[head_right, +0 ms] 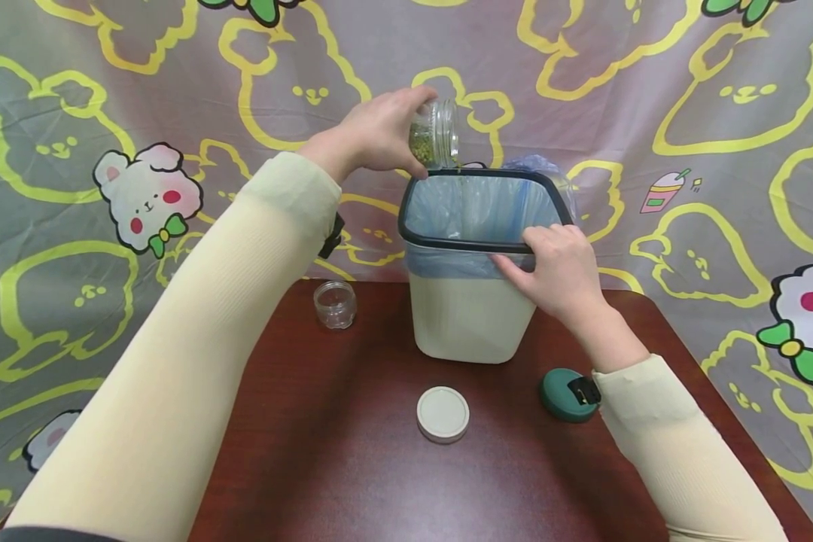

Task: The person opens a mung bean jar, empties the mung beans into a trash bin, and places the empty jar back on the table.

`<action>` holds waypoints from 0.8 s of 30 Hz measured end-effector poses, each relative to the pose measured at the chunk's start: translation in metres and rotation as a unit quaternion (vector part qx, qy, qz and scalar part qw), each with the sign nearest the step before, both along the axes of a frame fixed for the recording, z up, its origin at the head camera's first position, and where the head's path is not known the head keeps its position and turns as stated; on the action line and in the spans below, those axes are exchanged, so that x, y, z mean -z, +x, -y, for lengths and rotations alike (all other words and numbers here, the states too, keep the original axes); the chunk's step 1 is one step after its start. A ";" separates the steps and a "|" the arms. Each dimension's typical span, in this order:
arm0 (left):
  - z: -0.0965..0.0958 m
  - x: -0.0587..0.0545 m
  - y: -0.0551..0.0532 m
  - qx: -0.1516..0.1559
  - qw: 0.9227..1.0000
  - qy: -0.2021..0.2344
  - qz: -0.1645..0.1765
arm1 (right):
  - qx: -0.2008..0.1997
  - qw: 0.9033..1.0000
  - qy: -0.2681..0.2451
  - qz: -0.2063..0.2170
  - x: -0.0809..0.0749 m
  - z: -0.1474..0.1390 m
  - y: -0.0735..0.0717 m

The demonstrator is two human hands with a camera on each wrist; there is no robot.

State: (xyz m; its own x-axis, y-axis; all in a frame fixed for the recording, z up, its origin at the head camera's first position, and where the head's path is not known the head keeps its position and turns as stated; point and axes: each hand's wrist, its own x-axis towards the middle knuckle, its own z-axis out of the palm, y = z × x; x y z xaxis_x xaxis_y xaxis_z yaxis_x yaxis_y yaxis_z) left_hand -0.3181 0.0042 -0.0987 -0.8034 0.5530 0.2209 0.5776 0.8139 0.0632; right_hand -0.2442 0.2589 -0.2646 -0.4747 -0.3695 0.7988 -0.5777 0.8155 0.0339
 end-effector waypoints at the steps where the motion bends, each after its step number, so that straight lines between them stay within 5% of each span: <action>1: 0.000 -0.001 0.000 -0.001 1.000 -0.001 -0.001 | 0.000 1.000 0.000 0.000 0.000 0.000 0.000; 24: -0.003 -0.001 -0.001 0.001 1.000 -0.017 0.005 | 0.001 1.000 0.001 0.001 0.001 0.000 -0.001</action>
State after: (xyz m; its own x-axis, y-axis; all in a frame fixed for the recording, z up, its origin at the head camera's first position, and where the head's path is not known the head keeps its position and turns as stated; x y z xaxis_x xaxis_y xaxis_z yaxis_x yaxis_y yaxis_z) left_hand -0.3188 0.0075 -0.0973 -0.8048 0.5609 0.1940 0.5779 0.8151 0.0409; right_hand -0.2451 0.2594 -0.2657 -0.4775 -0.3691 0.7974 -0.5758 0.8169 0.0334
